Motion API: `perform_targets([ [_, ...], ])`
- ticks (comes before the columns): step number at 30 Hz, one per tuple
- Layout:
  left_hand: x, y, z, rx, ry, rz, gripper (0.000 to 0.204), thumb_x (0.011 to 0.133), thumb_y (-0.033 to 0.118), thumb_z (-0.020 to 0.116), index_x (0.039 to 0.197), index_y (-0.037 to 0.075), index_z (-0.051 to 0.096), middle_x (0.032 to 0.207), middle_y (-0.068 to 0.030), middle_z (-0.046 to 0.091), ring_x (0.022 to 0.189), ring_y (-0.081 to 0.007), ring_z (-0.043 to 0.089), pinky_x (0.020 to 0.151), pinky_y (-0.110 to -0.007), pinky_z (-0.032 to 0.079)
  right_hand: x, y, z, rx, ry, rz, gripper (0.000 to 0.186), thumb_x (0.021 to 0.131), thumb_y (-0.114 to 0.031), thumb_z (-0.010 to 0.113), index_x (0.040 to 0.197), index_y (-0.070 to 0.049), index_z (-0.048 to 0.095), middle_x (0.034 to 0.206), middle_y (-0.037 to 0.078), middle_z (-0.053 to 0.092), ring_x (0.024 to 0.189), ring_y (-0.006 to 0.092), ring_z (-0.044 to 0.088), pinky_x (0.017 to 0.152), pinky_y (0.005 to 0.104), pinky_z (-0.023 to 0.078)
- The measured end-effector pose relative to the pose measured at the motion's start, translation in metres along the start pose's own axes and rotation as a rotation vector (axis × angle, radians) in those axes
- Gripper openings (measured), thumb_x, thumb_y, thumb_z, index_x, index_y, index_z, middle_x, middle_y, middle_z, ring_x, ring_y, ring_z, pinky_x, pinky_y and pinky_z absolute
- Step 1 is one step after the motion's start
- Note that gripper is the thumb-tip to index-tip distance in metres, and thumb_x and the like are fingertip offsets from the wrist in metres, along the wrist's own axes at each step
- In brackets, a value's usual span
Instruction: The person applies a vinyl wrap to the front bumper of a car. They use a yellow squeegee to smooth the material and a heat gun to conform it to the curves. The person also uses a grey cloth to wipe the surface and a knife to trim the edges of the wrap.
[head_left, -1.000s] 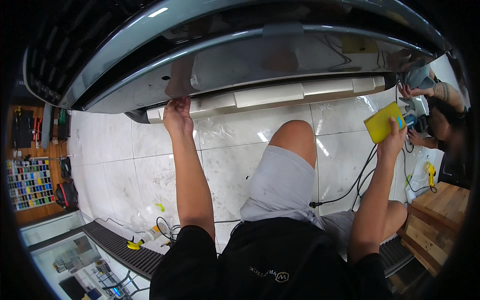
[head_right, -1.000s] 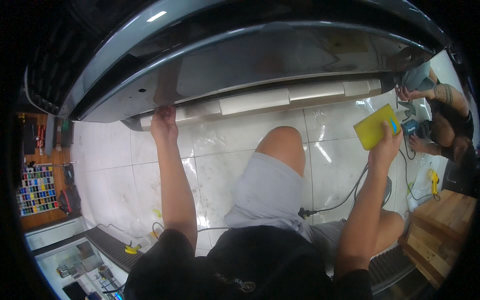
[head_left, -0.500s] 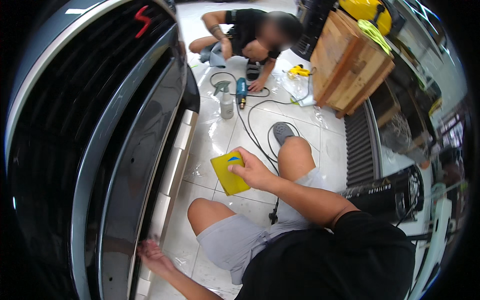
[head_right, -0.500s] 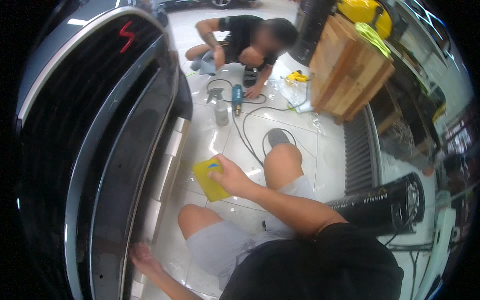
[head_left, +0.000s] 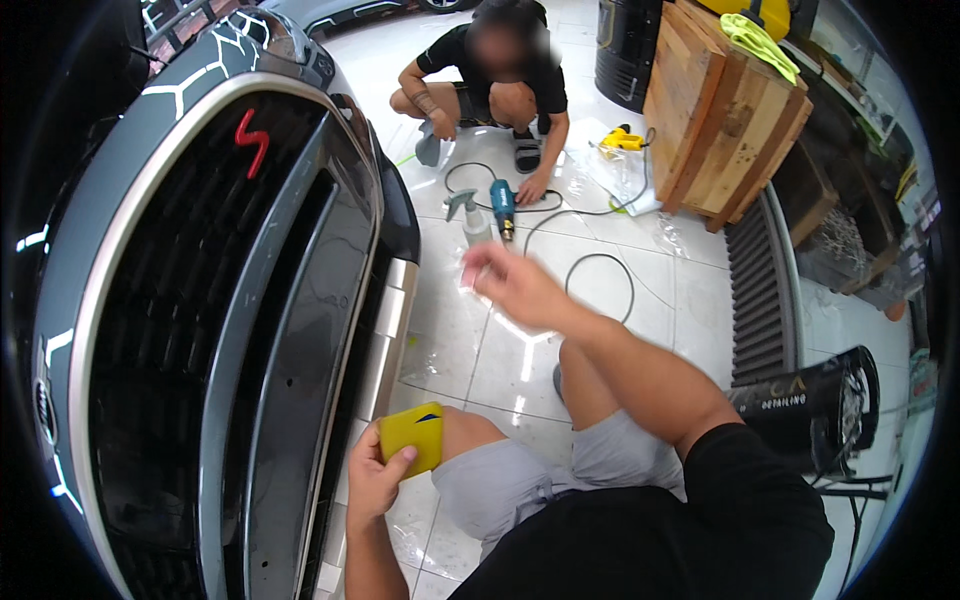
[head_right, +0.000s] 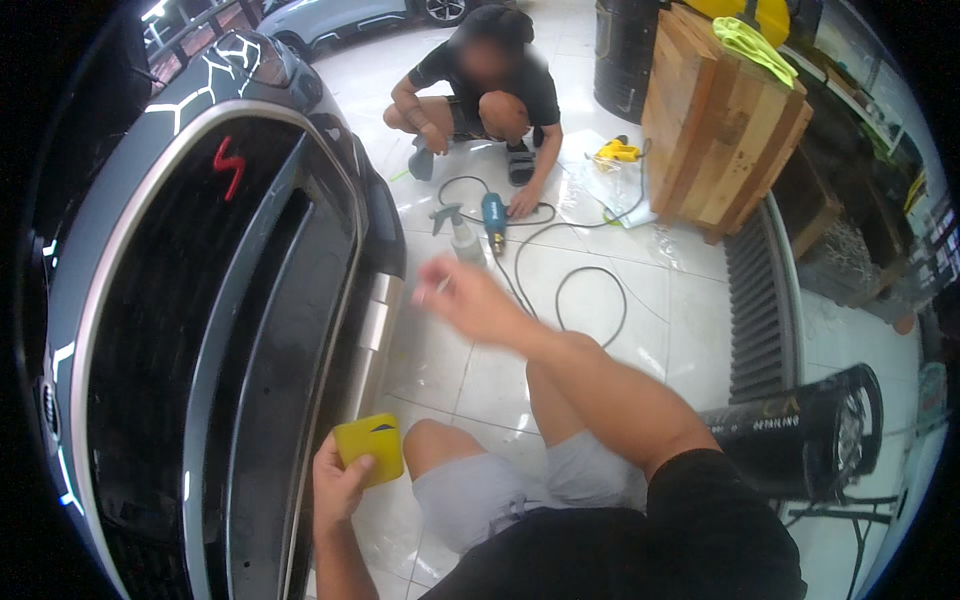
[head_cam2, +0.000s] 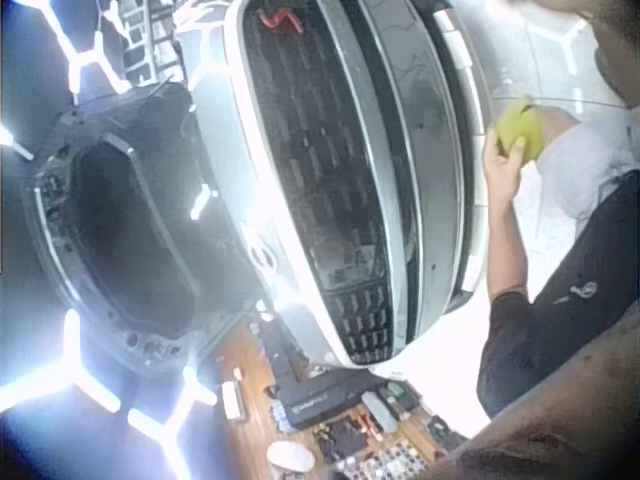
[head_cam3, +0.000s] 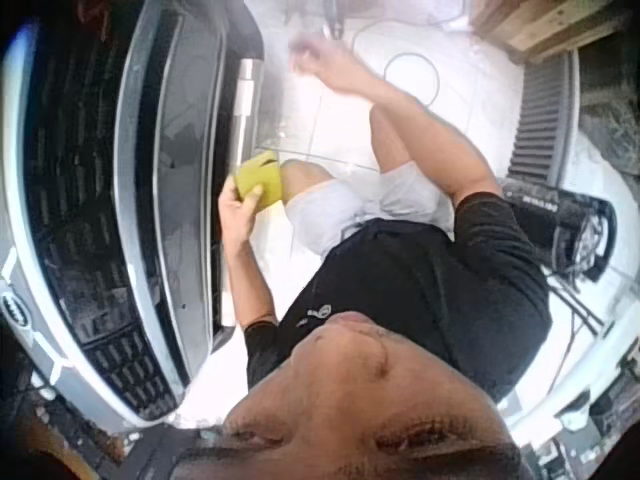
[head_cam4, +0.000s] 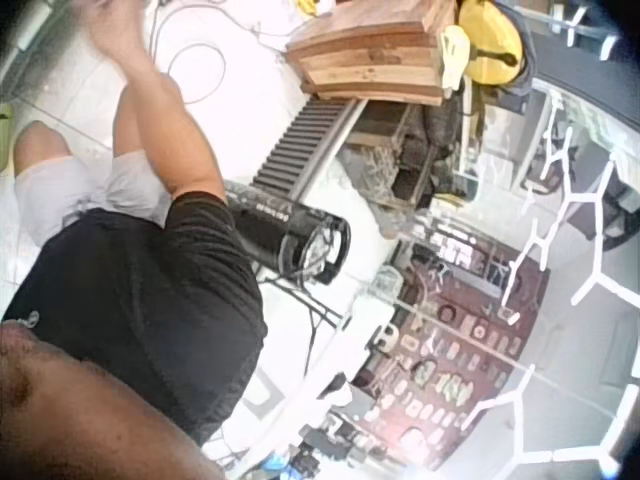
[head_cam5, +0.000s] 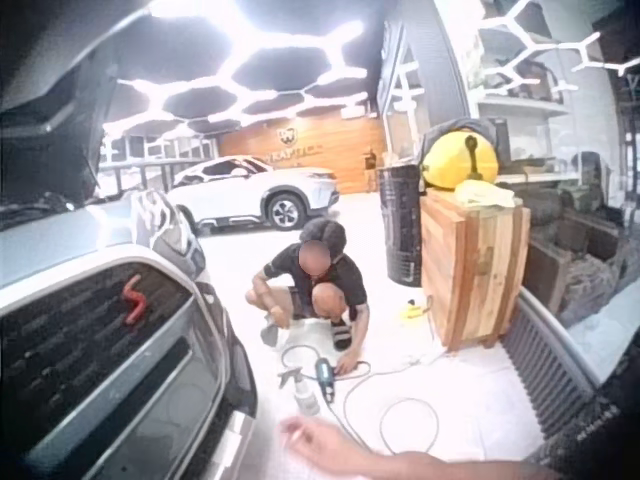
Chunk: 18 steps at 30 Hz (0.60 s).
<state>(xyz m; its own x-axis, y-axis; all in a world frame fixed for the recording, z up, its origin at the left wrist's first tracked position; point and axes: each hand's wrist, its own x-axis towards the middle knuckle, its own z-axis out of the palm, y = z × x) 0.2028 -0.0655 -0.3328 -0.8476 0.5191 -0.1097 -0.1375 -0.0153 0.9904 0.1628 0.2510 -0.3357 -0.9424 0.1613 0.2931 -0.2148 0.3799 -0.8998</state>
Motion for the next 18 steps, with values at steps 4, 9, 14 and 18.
perform_targets([
  [4, 0.023, -0.01, 0.009, -0.1, 0.177, -0.114, 0.029, 0.089, 0.006, 0.064, 0.116, 0.0, 0.057, 0.107, -0.0082, 0.065, 0.097, -0.0155, 0.063, 0.089, -0.029, 0.049, 0.119, 0.1, -0.048, 0.128, 0.145, 0.304, 0.028, 0.088, -0.022, 0.065, 0.105, -0.001, 0.059, 0.091, 0.011, 0.065, 0.075, 0.0174, 0.062, 0.068, 0.0317, 0.05],
  [9, 0.068, -0.037, 0.029, 0.097, 0.369, -0.143, 0.023, 0.091, 0.009, 0.061, 0.112, 0.0, 0.058, 0.103, -0.0067, 0.064, 0.094, -0.0145, 0.06, 0.086, -0.029, 0.047, 0.197, 0.208, -0.05, 0.301, 0.172, 0.488, 0.023, 0.089, -0.02, 0.062, 0.104, -0.004, 0.057, 0.09, 0.007, 0.061, 0.072, 0.0152, 0.06, 0.061, 0.0296, 0.048],
  [14, 0.08, 0.015, 0.007, 0.388, 0.863, 0.059, 0.028, 0.097, 0.027, 0.05, 0.106, 0.002, 0.059, 0.092, -0.0055, 0.06, 0.082, -0.0142, 0.057, 0.079, -0.027, 0.046, 0.255, 0.283, -0.031, 0.323, 0.202, 0.537, 0.02, 0.089, -0.021, 0.059, 0.103, -0.006, 0.055, 0.089, 0.005, 0.06, 0.07, 0.0139, 0.059, 0.057, 0.0285, 0.048],
  [18, 0.074, 0.088, -0.027, 0.721, 1.109, 0.102, 0.041, 0.103, 0.039, 0.038, 0.109, 0.004, 0.059, 0.097, -0.0087, 0.059, 0.084, -0.0144, 0.057, 0.076, -0.026, 0.046, 0.309, 0.343, -0.03, 0.325, 0.304, 0.541, 0.032, 0.085, -0.025, 0.065, 0.107, -0.002, 0.059, 0.094, 0.014, 0.066, 0.086, 0.0254, 0.063, 0.075, 0.0368, 0.05],
])
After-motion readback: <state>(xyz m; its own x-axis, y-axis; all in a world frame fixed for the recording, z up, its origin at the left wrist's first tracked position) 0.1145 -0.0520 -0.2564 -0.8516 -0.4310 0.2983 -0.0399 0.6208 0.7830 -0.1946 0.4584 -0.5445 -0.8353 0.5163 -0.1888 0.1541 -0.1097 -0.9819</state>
